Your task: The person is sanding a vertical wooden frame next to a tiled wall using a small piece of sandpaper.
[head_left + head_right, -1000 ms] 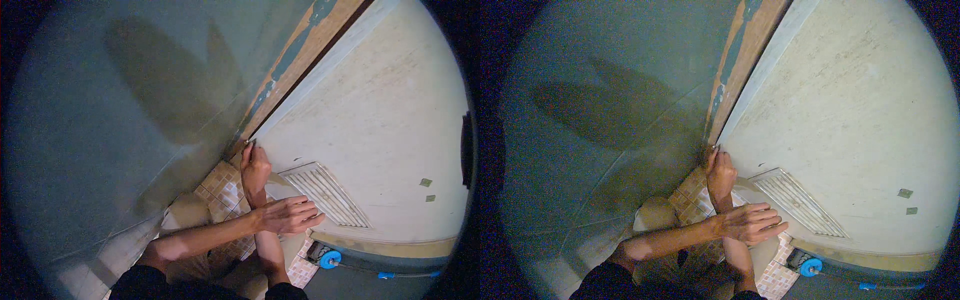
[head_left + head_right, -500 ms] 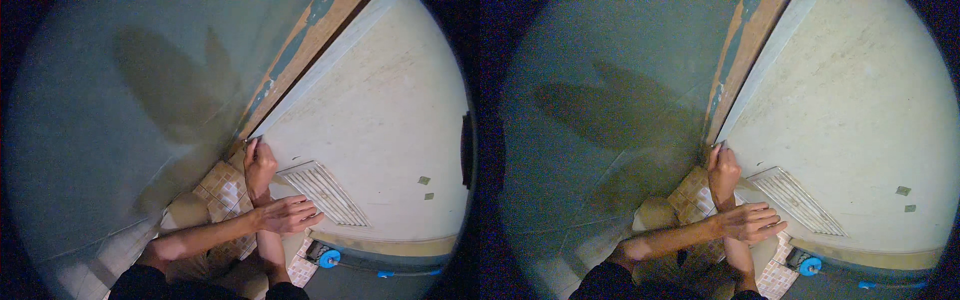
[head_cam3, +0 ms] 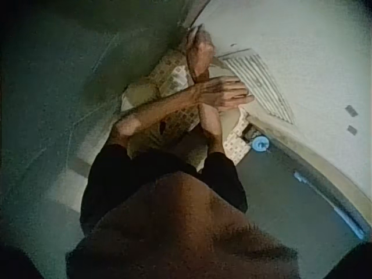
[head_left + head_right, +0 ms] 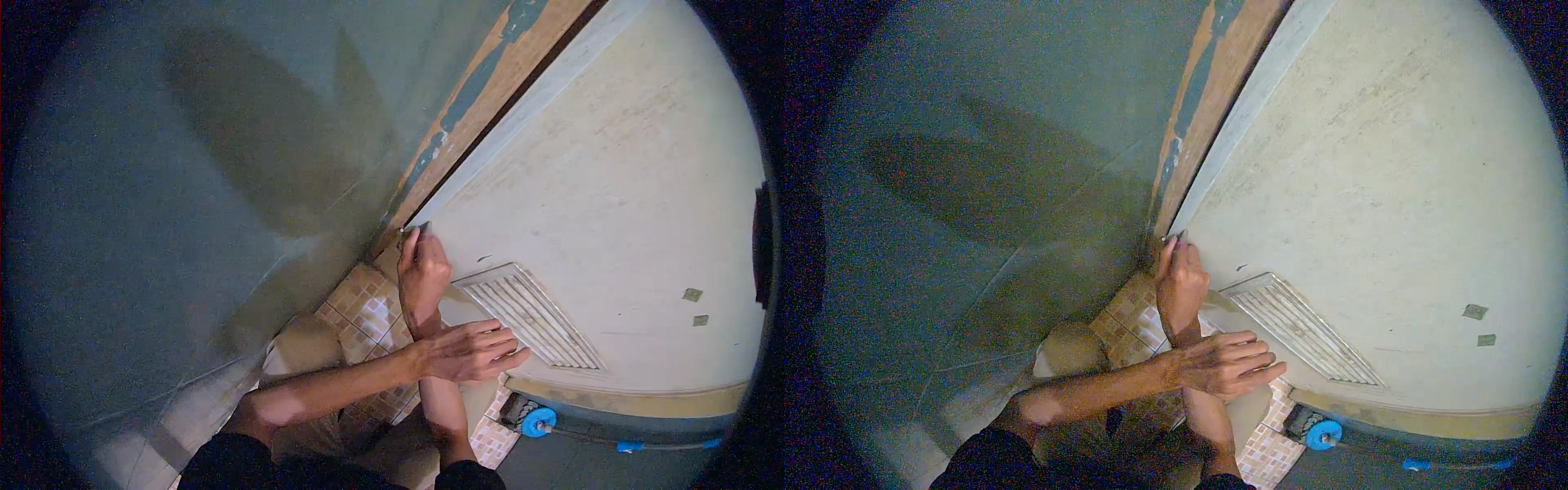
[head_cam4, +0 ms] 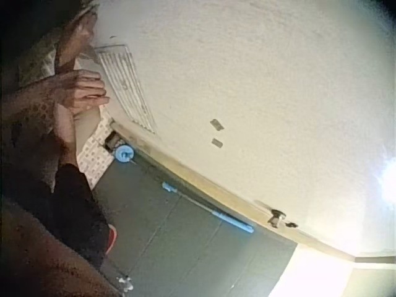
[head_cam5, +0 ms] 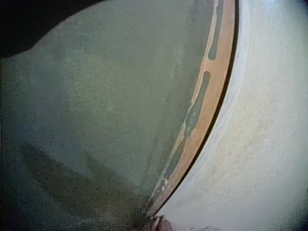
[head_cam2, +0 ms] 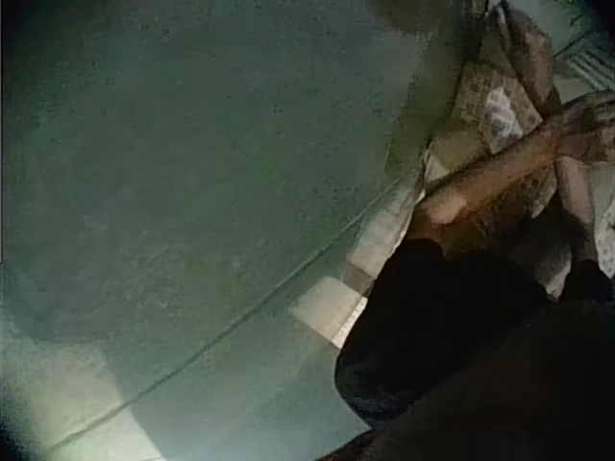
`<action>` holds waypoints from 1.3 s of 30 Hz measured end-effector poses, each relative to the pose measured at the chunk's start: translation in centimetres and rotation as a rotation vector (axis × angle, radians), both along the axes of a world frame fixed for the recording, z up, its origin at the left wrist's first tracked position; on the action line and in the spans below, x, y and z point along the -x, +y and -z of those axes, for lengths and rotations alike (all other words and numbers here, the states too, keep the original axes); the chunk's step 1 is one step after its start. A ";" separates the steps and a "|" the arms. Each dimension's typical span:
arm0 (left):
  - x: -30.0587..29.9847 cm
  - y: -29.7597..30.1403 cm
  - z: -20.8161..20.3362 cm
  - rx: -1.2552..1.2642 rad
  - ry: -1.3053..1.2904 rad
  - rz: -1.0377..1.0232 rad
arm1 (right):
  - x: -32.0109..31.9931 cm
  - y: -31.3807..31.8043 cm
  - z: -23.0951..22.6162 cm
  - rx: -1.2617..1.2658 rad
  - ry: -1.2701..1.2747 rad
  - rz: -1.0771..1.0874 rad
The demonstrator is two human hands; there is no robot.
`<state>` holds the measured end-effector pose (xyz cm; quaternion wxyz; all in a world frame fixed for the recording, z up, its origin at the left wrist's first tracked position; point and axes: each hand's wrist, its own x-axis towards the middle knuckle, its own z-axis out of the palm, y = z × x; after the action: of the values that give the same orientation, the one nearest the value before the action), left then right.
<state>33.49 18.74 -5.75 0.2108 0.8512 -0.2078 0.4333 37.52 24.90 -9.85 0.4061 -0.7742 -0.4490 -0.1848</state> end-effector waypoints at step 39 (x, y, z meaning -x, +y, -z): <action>0.0 0.1 -0.4 0.007 0.026 -0.014 | 0.7 0.1 0.5 0.187 0.069 0.057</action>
<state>33.49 18.82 -5.36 0.2136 0.8575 -0.1974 0.4244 36.79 25.02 -10.36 0.3418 -0.8270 -0.4279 -0.1270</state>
